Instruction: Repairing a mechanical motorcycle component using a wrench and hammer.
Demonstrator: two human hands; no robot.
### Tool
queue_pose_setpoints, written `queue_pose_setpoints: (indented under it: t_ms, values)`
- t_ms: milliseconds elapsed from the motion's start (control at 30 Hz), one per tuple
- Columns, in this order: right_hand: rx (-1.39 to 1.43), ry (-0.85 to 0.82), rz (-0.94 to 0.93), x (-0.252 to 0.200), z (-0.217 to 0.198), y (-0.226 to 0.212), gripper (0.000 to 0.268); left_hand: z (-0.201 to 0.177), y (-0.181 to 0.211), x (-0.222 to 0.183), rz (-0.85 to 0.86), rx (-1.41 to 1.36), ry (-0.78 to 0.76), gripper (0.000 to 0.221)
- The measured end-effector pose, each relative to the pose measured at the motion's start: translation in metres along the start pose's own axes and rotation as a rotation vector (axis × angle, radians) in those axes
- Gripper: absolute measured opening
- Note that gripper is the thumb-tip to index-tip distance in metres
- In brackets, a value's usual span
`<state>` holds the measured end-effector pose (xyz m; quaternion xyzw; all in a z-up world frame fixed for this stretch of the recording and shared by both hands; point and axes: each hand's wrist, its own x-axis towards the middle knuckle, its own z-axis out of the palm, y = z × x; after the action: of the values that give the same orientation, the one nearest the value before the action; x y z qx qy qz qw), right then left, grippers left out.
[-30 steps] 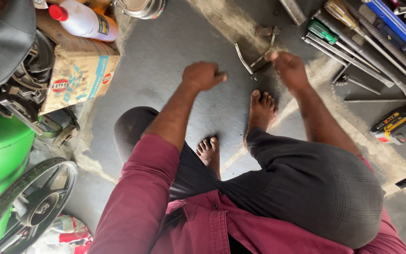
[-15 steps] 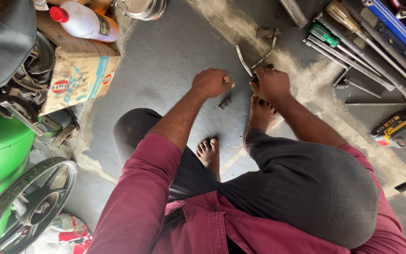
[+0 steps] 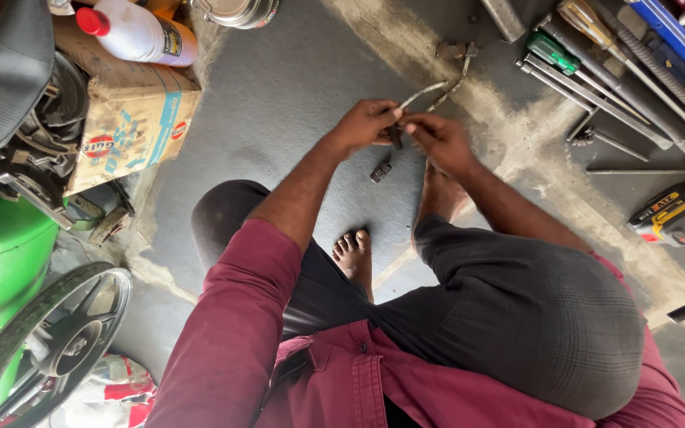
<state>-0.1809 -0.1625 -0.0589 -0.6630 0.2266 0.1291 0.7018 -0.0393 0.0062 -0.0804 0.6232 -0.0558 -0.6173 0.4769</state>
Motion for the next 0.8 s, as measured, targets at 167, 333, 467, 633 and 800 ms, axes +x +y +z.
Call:
queue_pose_setpoints:
  t_ms: [167,333,467,633,800]
  values:
    - [-0.573,0.422,-0.207,0.0,-0.02,-0.022,0.025,-0.001,0.032,-0.012,-0.065,0.039,-0.026,0.049]
    - [-0.91,0.38,-0.61,-0.004,-0.041,-0.048,0.025,-0.003,0.033,-0.012,-0.069,0.024,-0.114,0.05]
    - [-1.005,0.315,-0.535,-0.003,-0.043,-0.041,0.015,0.003,0.05,-0.023,0.003,0.138,-0.024,0.041]
    - [-0.957,0.36,-0.565,0.008,-0.051,-0.009,0.005,0.009,0.055,-0.031,0.056,0.626,0.235,0.029]
    - [-0.838,0.423,-0.464,0.006,-0.068,-0.009,0.012,0.001,0.038,-0.03,0.165,0.787,0.418,0.029]
